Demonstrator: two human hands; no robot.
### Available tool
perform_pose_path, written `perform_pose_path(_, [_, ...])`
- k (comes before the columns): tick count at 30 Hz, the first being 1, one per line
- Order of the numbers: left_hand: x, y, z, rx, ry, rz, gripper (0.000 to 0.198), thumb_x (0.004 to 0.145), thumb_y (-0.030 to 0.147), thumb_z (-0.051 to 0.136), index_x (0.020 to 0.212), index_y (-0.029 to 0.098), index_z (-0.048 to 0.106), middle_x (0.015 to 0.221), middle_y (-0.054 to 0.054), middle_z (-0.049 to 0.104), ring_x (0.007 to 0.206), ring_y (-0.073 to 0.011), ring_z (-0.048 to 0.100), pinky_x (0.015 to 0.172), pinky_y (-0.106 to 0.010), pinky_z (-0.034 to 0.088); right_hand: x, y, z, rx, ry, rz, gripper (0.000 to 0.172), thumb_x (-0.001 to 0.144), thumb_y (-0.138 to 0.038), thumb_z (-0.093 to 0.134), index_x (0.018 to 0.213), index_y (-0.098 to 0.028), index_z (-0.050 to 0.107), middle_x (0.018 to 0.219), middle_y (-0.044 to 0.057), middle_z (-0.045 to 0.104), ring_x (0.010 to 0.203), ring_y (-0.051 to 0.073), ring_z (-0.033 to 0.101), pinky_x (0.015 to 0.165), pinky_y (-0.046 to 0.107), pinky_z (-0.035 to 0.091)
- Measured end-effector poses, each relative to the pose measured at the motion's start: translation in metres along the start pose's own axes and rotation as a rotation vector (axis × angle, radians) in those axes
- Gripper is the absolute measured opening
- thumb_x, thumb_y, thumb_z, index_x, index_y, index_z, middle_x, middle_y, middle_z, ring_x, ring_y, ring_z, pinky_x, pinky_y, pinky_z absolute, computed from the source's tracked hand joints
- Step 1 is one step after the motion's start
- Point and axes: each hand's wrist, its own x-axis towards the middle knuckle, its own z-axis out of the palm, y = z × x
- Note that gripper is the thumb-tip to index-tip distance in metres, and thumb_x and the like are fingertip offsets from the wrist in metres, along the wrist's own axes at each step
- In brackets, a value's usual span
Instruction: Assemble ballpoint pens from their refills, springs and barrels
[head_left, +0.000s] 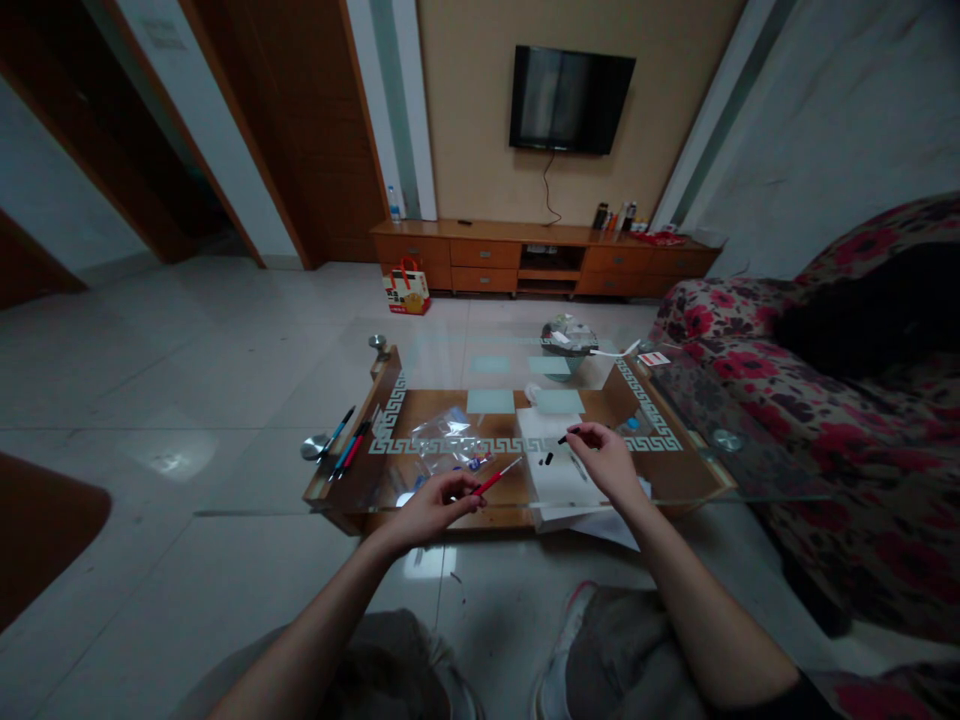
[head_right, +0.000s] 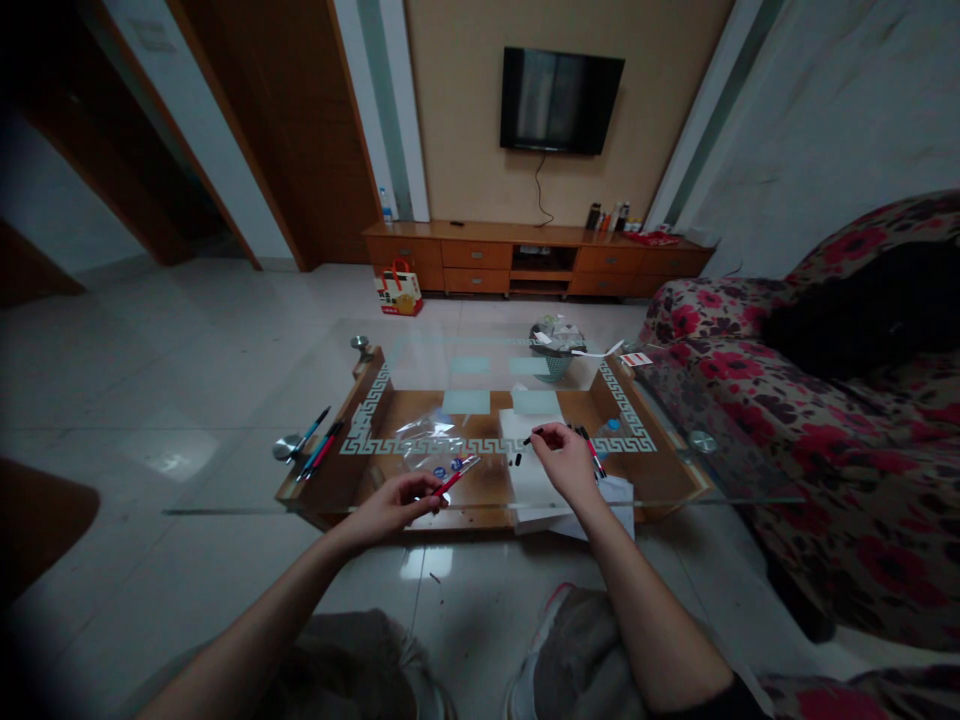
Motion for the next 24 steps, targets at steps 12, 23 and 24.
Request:
perform_pose_path(12, [0.000, 0.001, -0.002, 0.020, 0.004, 0.012, 0.029, 0.085, 0.037, 0.069, 0.104, 0.015, 0.066, 0.095, -0.008, 0.070, 0.088, -0.0187, 0.063, 0.076, -0.028, 0.047, 0.002, 0.029, 0.012, -0.436, -0.223, -0.095, 0.018, 0.073, -0.014, 0.061, 0.089, -0.019, 0.069, 0.081, 0.003, 0.073, 0.069, 0.016, 0.065, 0.066, 0.025, 0.045])
perform_pose_path(23, [-0.001, 0.006, -0.001, -0.015, -0.009, 0.016, 0.030, 0.085, 0.038, 0.069, 0.104, 0.014, 0.066, 0.096, -0.009, 0.070, 0.086, -0.0177, 0.064, 0.076, -0.028, 0.047, 0.002, 0.037, 0.016, -0.544, -0.253, -0.100, 0.016, 0.077, -0.015, 0.062, 0.091, -0.020, 0.067, 0.085, 0.002, 0.073, 0.079, 0.017, 0.067, 0.071, 0.025, 0.045])
perform_pose_path(24, [-0.001, 0.007, -0.001, -0.017, -0.008, 0.015, 0.030, 0.085, 0.038, 0.069, 0.104, 0.014, 0.066, 0.095, -0.009, 0.070, 0.086, -0.0177, 0.064, 0.076, -0.028, 0.047, 0.002, 0.037, 0.016, -0.553, -0.257, -0.103, 0.016, 0.078, -0.015, 0.062, 0.092, -0.020, 0.067, 0.086, 0.002, 0.073, 0.080, 0.017, 0.067, 0.071, 0.025, 0.045])
